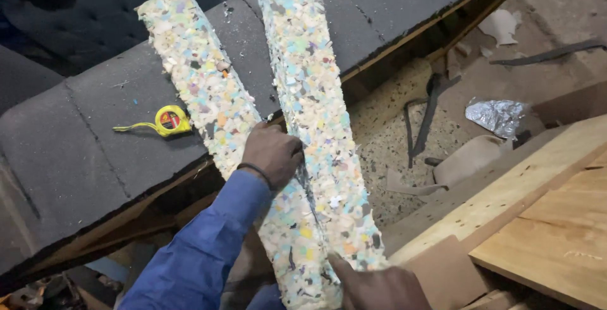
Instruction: Cutting a long piece of multi-colored foam in half lengthwise using a knife
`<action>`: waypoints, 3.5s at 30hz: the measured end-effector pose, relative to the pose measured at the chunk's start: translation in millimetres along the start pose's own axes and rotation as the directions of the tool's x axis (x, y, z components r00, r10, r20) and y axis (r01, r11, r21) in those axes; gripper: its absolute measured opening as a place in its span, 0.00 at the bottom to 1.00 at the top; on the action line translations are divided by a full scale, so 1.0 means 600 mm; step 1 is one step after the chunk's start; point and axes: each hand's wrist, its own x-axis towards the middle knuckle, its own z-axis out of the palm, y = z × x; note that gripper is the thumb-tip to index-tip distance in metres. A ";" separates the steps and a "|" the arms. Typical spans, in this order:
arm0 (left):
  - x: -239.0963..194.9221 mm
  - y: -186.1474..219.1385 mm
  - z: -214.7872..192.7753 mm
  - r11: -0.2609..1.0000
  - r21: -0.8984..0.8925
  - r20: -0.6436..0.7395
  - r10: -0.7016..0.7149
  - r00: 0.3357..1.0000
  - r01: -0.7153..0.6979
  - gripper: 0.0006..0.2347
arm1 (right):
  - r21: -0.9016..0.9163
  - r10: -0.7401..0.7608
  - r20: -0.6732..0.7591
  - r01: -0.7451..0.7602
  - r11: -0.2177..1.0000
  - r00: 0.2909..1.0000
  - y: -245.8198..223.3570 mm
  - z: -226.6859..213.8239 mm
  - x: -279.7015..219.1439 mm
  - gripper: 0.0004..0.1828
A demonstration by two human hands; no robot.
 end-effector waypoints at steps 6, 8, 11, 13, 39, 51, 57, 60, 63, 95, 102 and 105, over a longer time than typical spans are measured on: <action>-0.002 0.093 -0.077 0.908 0.420 0.578 -0.262 0.773 -0.006 0.10 | 0.113 0.017 0.030 -0.020 0.993 0.999 0.020 0.000 -0.002 0.42; 0.003 0.066 -0.007 0.919 0.391 0.518 -0.170 0.839 -0.055 0.12 | 0.119 0.010 0.056 -0.017 0.993 0.998 0.019 0.005 -0.003 0.44; 0.000 0.065 -0.038 0.931 0.338 0.607 -0.104 0.788 -0.138 0.12 | 0.120 -0.024 -0.081 0.034 0.992 0.996 0.028 0.043 0.003 0.42; -0.003 0.038 0.003 0.934 0.322 0.567 -0.061 0.822 -0.153 0.13 | 0.130 -0.006 -0.042 0.011 0.991 0.999 0.017 0.027 0.002 0.44; 0.016 0.005 0.023 0.902 0.378 0.637 -0.090 0.766 -0.208 0.17 | 0.151 -0.003 -0.285 0.048 0.987 0.959 -0.083 -0.094 0.072 0.30; 0.019 0.022 0.005 0.917 0.339 0.643 -0.064 0.763 -0.209 0.13 | 0.153 0.123 0.094 -0.136 0.979 0.988 -0.037 -0.071 -0.037 0.45; -0.009 0.081 -0.049 0.924 0.324 0.725 -0.103 0.680 -0.205 0.24 | 0.110 0.184 0.073 -0.191 0.975 0.980 -0.034 -0.055 -0.025 0.38; -0.026 0.103 -0.058 0.905 0.368 0.689 -0.110 0.717 -0.215 0.16 | 0.087 0.246 0.100 -0.255 0.963 0.964 -0.032 -0.064 -0.032 0.36; -0.057 0.120 -0.065 0.906 0.365 0.657 -0.085 0.749 -0.217 0.21 | 0.053 0.140 0.103 -0.146 0.988 0.985 -0.033 -0.069 -0.035 0.36; -0.078 0.079 -0.028 0.999 -0.052 0.029 0.007 1.000 -0.006 0.19 | 0.108 0.014 -0.396 0.031 0.994 0.918 -0.023 -0.055 0.022 0.38; -0.080 0.045 0.027 0.985 -0.118 -0.120 0.113 0.986 -0.127 0.18 | 0.055 0.043 -0.047 -0.040 0.998 0.998 0.028 -0.010 -0.014 0.46; -0.078 0.044 0.032 0.979 -0.130 -0.124 0.138 0.983 -0.154 0.21 | 0.049 0.203 -0.296 -0.197 0.979 0.933 0.039 0.033 -0.012 0.37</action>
